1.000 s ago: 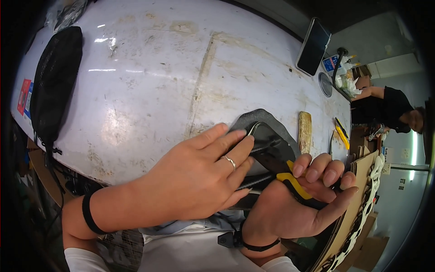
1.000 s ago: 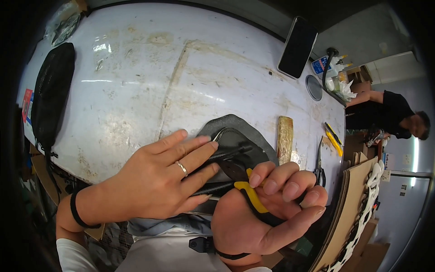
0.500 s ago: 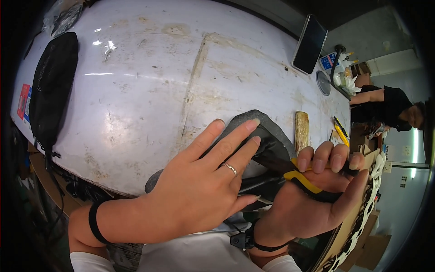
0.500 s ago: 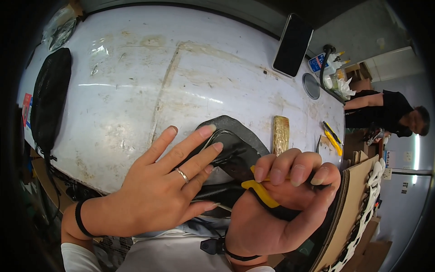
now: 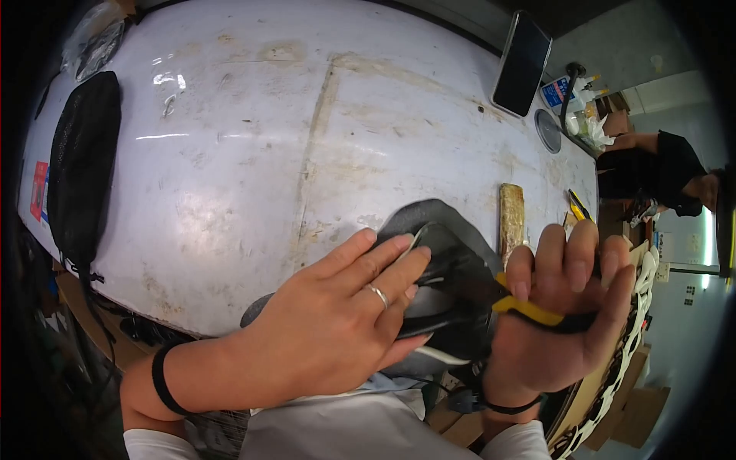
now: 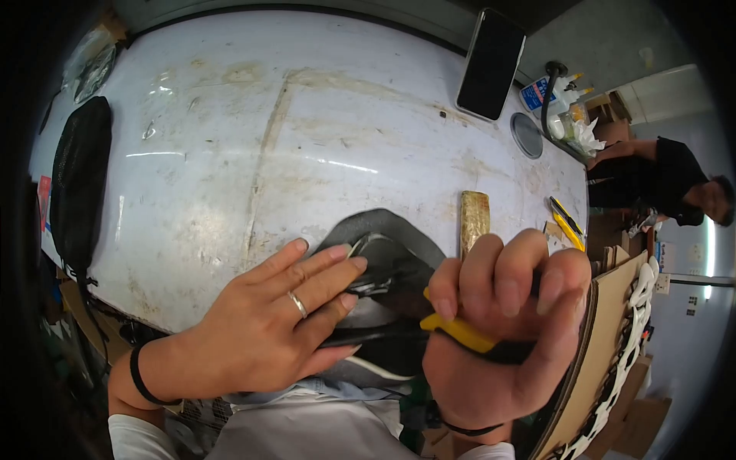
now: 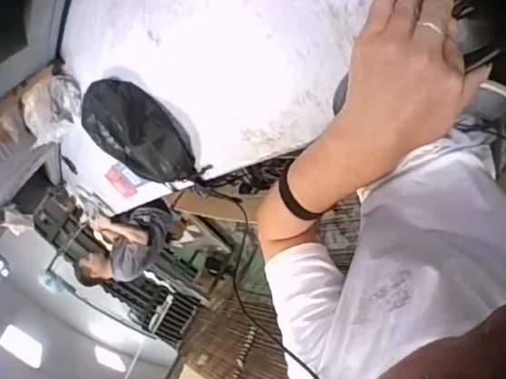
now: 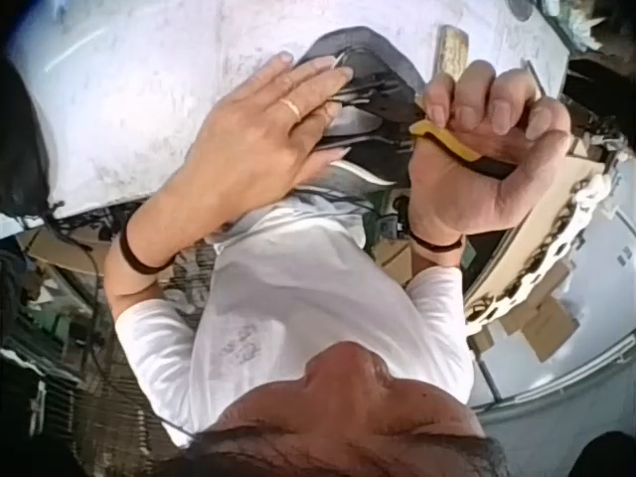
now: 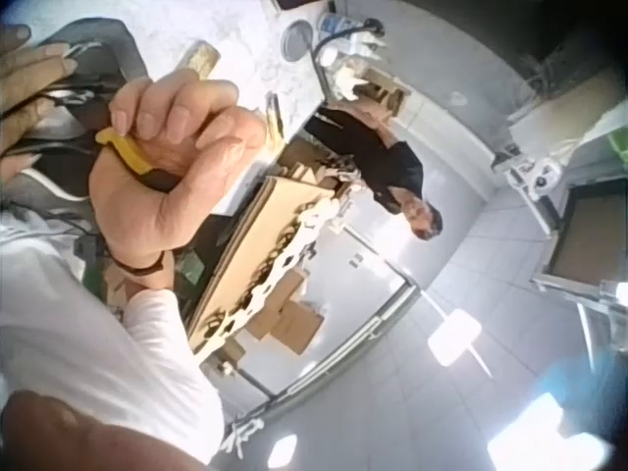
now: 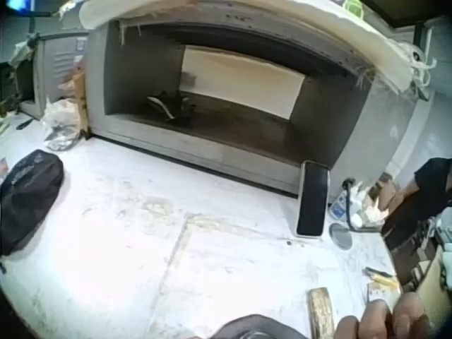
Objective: The person uses shears and pliers to trim the edges of a bicycle saddle cover before fitting it onto a frame. They then press the cover into place by hand and use a wooden tool to smooth the edges into the frame.
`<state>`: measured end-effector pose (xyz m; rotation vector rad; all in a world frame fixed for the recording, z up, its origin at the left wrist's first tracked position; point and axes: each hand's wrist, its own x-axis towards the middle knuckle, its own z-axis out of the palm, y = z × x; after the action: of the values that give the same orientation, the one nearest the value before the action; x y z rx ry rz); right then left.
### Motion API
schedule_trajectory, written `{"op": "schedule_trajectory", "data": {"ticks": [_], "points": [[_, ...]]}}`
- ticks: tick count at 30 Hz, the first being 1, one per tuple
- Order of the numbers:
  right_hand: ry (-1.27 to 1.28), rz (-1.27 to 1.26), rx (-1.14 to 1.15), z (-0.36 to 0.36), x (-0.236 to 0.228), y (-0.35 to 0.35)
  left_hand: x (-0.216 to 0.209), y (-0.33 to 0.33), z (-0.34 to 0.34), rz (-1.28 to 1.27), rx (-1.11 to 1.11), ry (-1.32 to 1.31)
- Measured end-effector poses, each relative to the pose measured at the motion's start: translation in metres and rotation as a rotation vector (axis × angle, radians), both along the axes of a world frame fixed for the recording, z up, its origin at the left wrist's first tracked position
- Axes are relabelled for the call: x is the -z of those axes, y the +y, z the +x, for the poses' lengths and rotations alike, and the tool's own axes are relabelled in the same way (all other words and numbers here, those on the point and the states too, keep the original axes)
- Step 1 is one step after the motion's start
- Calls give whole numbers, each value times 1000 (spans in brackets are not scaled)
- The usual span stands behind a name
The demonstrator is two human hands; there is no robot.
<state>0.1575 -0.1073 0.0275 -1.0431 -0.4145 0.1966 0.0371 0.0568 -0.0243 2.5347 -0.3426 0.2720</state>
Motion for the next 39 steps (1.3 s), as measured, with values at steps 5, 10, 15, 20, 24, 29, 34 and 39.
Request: {"op": "schedule_trajectory", "data": {"ticks": [5, 10, 15, 20, 24, 29, 34, 39], "points": [[-27, -129, -153, -8, -16, -5, -3, 10, -1, -73, 153, 36], [4, -102, -32, -6, -7, -7, -1, 15, 9, -113, 203, 38], [-28, -35, 25, 0, 12, -26, 0, 16, 13, -159, 232, 73], [-145, -53, 24, -2, 26, -40, -3, 14, 13, -98, 234, 108], [-147, -78, 155, -16, 19, -33, -4, 13, 10, -16, 257, 157], [-122, -70, 167, -20, 21, -35, -11, 4, 8, 77, 164, 173], [-114, -17, 87, -13, 24, -44, -12, -4, 2, 41, 74, 177], [33, 74, 159, 6, 21, -43, -22, -15, 6, 71, 38, 167]]}}
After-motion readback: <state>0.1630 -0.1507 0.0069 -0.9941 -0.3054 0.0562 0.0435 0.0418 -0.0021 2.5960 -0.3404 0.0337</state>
